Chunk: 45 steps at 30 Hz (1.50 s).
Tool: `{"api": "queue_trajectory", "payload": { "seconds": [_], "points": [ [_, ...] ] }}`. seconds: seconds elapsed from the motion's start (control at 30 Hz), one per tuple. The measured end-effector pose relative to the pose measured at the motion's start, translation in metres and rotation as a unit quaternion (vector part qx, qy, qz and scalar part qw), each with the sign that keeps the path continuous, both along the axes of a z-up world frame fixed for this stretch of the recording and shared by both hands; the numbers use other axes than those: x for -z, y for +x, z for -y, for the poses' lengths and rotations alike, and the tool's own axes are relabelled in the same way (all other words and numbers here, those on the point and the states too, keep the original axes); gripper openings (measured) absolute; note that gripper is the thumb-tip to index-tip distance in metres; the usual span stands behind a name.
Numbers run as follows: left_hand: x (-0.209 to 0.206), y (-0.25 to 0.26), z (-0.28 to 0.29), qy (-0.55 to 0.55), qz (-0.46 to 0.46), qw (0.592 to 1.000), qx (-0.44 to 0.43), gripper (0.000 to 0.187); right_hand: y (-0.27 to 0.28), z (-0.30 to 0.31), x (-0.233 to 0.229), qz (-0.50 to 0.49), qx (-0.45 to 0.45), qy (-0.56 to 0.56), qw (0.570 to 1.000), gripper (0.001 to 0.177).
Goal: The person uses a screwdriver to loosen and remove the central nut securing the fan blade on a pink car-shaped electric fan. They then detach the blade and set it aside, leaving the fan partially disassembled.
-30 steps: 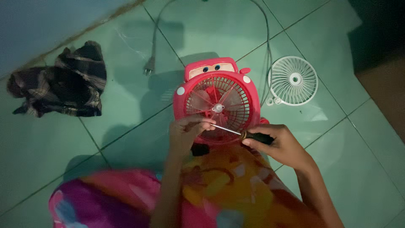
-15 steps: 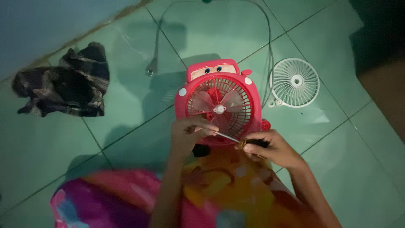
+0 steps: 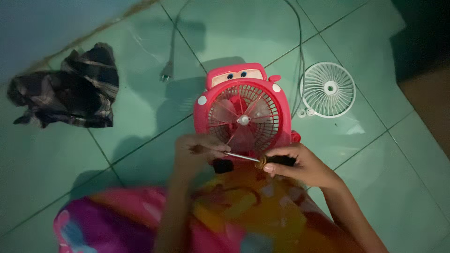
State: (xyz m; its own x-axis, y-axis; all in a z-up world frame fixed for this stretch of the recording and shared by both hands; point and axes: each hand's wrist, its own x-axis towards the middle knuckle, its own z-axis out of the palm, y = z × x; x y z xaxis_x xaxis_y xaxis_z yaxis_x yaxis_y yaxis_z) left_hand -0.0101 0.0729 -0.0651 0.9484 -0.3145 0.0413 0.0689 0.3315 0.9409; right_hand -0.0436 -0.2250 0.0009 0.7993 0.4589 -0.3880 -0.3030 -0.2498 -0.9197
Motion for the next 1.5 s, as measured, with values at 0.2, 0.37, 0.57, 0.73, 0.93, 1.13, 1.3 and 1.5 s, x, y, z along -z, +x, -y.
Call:
{"api": "queue_trajectory", "payload": {
  "seconds": [0.2,0.37,0.57,0.73,0.93,1.13,1.3,1.5],
  "points": [
    [-0.012,0.006,0.012,0.026,0.006,0.999,0.03,0.013,-0.001,0.013,0.007,-0.029,0.03,-0.029,0.999,0.024],
    [-0.019,0.011,0.01,0.035,0.012,0.997,0.073,0.023,-0.011,0.015,0.017,-0.012,0.028,-0.007,1.0,0.021],
    [-0.009,0.008,0.005,0.029,-0.016,0.997,0.073,0.016,-0.008,0.015,0.02,-0.027,0.04,-0.041,0.998,0.02],
    [-0.008,0.011,-0.012,-0.02,0.059,0.996,0.057,0.017,0.0,-0.003,0.019,0.001,0.014,-0.011,1.0,0.021],
    [-0.016,0.006,-0.022,0.019,0.017,1.0,0.017,0.006,0.017,-0.013,0.018,-0.019,-0.01,-0.053,0.998,0.023],
    [-0.034,-0.001,-0.039,-0.06,-0.018,0.997,0.052,0.01,0.012,-0.025,0.026,-0.042,-0.044,-0.002,0.998,0.025],
    [-0.035,-0.01,-0.067,0.026,0.015,0.999,0.021,0.009,0.009,-0.042,0.026,-0.018,-0.054,0.0,0.998,0.027],
    [-0.018,-0.017,-0.076,0.025,0.028,0.999,-0.004,0.008,0.017,-0.063,0.01,-0.076,-0.056,-0.045,0.994,0.028]
  ]
}}
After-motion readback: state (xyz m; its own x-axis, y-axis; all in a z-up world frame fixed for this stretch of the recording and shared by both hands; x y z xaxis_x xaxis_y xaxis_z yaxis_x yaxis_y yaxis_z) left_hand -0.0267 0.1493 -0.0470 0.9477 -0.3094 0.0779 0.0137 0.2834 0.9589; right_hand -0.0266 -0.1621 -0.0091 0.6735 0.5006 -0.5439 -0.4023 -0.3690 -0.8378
